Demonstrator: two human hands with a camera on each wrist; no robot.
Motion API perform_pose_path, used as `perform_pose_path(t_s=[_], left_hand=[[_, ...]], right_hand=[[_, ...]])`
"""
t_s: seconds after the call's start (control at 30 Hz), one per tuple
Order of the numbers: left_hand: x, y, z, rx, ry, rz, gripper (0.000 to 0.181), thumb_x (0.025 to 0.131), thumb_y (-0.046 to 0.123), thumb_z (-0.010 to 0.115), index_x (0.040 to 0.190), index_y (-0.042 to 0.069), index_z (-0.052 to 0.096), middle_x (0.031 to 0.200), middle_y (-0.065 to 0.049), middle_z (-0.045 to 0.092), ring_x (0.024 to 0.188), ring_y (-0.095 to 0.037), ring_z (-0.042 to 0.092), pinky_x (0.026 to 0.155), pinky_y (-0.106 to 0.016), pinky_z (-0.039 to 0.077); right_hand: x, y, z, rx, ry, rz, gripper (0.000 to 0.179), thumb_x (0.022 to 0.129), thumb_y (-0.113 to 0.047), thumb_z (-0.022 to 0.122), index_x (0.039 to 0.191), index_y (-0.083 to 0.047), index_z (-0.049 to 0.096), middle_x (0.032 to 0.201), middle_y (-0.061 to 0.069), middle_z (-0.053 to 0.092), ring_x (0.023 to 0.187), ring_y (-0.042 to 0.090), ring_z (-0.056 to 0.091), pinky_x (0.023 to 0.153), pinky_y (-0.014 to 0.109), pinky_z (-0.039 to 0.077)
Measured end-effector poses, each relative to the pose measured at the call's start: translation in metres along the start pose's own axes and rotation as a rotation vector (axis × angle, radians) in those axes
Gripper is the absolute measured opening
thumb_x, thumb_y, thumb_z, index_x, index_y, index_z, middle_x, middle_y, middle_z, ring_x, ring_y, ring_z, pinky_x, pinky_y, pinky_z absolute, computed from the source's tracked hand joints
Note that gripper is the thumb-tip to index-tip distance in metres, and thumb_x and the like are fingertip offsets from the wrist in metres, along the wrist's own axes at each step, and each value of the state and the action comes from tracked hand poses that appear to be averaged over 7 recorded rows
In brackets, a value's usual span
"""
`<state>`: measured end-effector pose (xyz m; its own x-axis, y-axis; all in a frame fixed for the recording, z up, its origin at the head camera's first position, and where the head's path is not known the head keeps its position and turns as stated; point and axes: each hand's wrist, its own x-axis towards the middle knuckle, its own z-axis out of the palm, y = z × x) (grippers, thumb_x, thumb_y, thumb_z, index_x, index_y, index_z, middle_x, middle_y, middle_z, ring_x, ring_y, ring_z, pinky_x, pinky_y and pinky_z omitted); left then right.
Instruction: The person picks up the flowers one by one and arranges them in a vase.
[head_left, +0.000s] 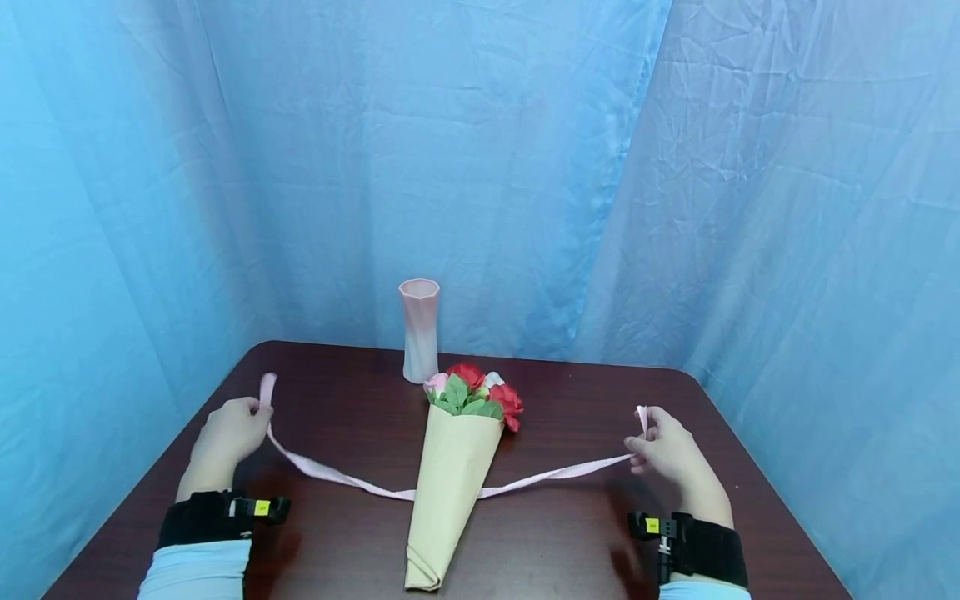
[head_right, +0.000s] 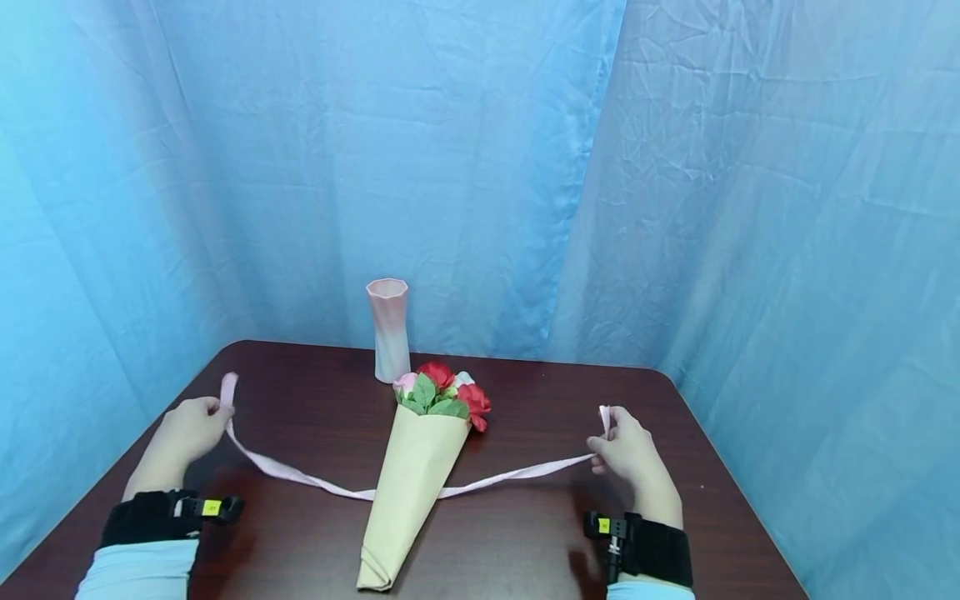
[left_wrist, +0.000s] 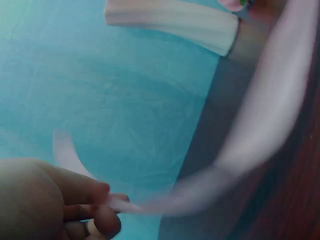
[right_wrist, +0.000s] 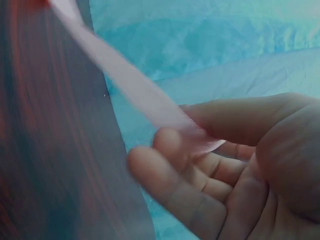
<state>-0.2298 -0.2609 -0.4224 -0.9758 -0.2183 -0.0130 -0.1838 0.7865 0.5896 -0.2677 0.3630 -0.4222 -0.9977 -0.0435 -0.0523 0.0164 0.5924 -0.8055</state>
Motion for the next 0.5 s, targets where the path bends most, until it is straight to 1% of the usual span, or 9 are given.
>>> perform_pose_path(t_s=[0.07,0.13,0.2,0.23,0.3,0.4,0.47,0.5], left_hand=[[0.001,-0.003,0.001,0.036,-0.025,-0.014,0.051,0.109,0.034,0.039,0.115,-0.012,0.06,0.089,-0.023,0.063,0.079,-0.036,0.058,0.066,-0.046,0.049],[0.001,-0.006,0.002,0.053,-0.046,-0.027,0.06,0.11,0.042,0.038,0.118,-0.014,0.058,0.101,-0.031,0.063,0.089,-0.043,0.061,0.073,-0.054,0.052],[0.002,-0.009,0.004,0.069,-0.054,-0.031,0.068,0.109,0.047,0.04,0.124,-0.017,0.055,0.113,-0.036,0.062,0.098,-0.046,0.061,0.078,-0.059,0.052],[0.003,-0.01,0.005,0.07,-0.059,-0.038,0.068,0.109,0.048,0.041,0.124,-0.017,0.055,0.114,-0.036,0.062,0.098,-0.046,0.062,0.078,-0.059,0.052],[0.004,-0.012,0.007,0.064,-0.067,-0.053,0.062,0.109,0.042,0.043,0.124,-0.017,0.056,0.113,-0.035,0.062,0.095,-0.044,0.062,0.076,-0.056,0.052],[0.004,-0.014,0.007,0.052,-0.078,-0.075,0.054,0.108,0.032,0.045,0.125,-0.018,0.053,0.113,-0.035,0.061,0.094,-0.042,0.061,0.075,-0.056,0.052],[0.004,-0.014,0.006,0.04,-0.088,-0.097,0.053,0.108,0.03,0.044,0.128,-0.018,0.049,0.116,-0.037,0.059,0.097,-0.044,0.06,0.078,-0.058,0.051],[0.004,-0.014,0.005,0.038,-0.09,-0.106,0.055,0.108,0.032,0.043,0.13,-0.019,0.047,0.117,-0.038,0.058,0.099,-0.046,0.059,0.08,-0.06,0.051]], right_hand=[[0.0,0.004,-0.001,-0.014,-0.019,0.01,0.053,0.094,0.003,0.065,0.138,0.009,0.035,0.084,0.016,0.063,0.066,0.028,0.07,0.063,0.044,0.062],[0.0,0.008,-0.001,-0.033,-0.026,0.023,0.056,0.093,0.003,0.066,0.139,0.01,0.036,0.084,0.016,0.061,0.065,0.028,0.069,0.061,0.042,0.061],[0.001,0.013,-0.002,-0.045,-0.026,0.03,0.058,0.092,0.004,0.066,0.141,0.011,0.035,0.084,0.017,0.059,0.064,0.027,0.068,0.06,0.042,0.061],[0.001,0.015,-0.002,-0.048,-0.023,0.039,0.059,0.092,0.005,0.066,0.142,0.011,0.034,0.085,0.017,0.059,0.063,0.027,0.068,0.06,0.041,0.061],[0.001,0.02,-0.002,-0.05,-0.012,0.063,0.061,0.092,0.005,0.066,0.143,0.012,0.033,0.085,0.017,0.057,0.063,0.025,0.067,0.06,0.041,0.061],[0.001,0.024,-0.004,-0.043,-0.004,0.092,0.061,0.093,0.005,0.064,0.144,0.014,0.031,0.085,0.018,0.057,0.061,0.024,0.066,0.059,0.041,0.061],[0.0,0.025,-0.004,-0.036,0.005,0.111,0.061,0.094,0.004,0.062,0.145,0.014,0.03,0.085,0.019,0.056,0.061,0.024,0.066,0.059,0.041,0.06],[0.0,0.025,-0.004,-0.035,0.008,0.12,0.061,0.094,0.004,0.062,0.145,0.014,0.029,0.085,0.019,0.055,0.061,0.025,0.065,0.059,0.041,0.06]])
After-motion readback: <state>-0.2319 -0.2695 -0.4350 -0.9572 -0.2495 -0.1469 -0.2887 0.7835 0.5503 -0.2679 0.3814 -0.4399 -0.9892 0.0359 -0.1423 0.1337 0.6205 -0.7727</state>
